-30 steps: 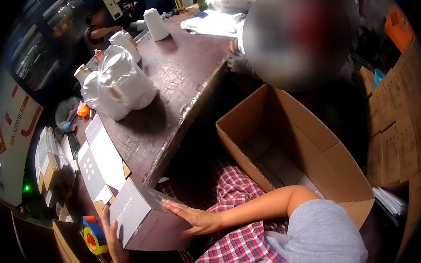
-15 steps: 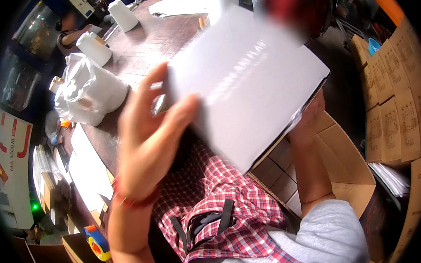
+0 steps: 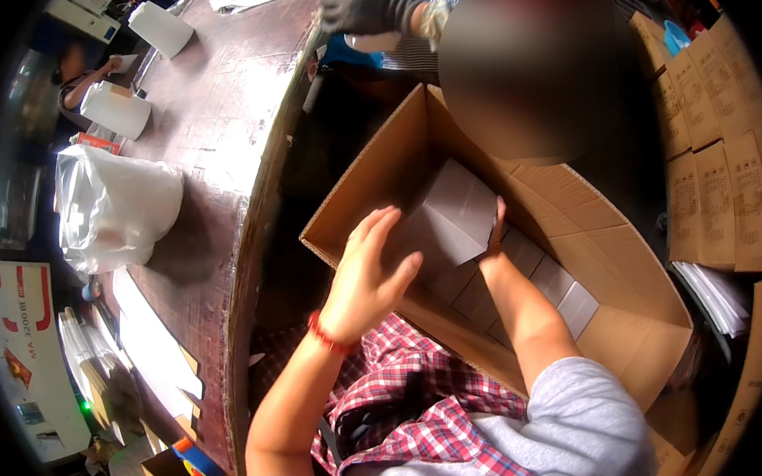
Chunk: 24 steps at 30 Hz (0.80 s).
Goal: The person folds cardboard boxes by hand, places white plastic objects into the boxes, and stacks the completed boxes inside a large container.
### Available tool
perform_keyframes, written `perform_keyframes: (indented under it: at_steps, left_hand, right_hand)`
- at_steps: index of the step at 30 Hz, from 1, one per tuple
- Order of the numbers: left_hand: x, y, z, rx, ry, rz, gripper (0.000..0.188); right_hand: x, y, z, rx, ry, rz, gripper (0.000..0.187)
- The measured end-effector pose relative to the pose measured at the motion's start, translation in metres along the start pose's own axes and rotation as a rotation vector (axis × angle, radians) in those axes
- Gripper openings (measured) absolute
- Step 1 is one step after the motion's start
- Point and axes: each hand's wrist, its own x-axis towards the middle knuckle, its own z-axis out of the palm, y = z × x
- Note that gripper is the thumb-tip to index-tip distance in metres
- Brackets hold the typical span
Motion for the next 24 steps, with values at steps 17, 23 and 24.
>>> perform_keyframes:
  at_steps: [17,23,24]
  left_hand:
    - [-0.266,-0.051,-0.066,-0.212,0.629,-0.491,0.023]
    - [-0.326,-0.048,-0.094,0.456,0.624,-0.412,0.04]
    - [-0.339,-0.057,-0.102,0.479,0.716,-0.418,0.042]
  right_hand:
    - [0.011,0.064,-0.042,-0.755,0.326,0.046,0.052]
    - [-0.005,0.018,-0.025,-1.169,0.338,-0.168,0.055]
    - [-0.009,0.001,-0.019,-1.454,0.167,-0.346,0.042]
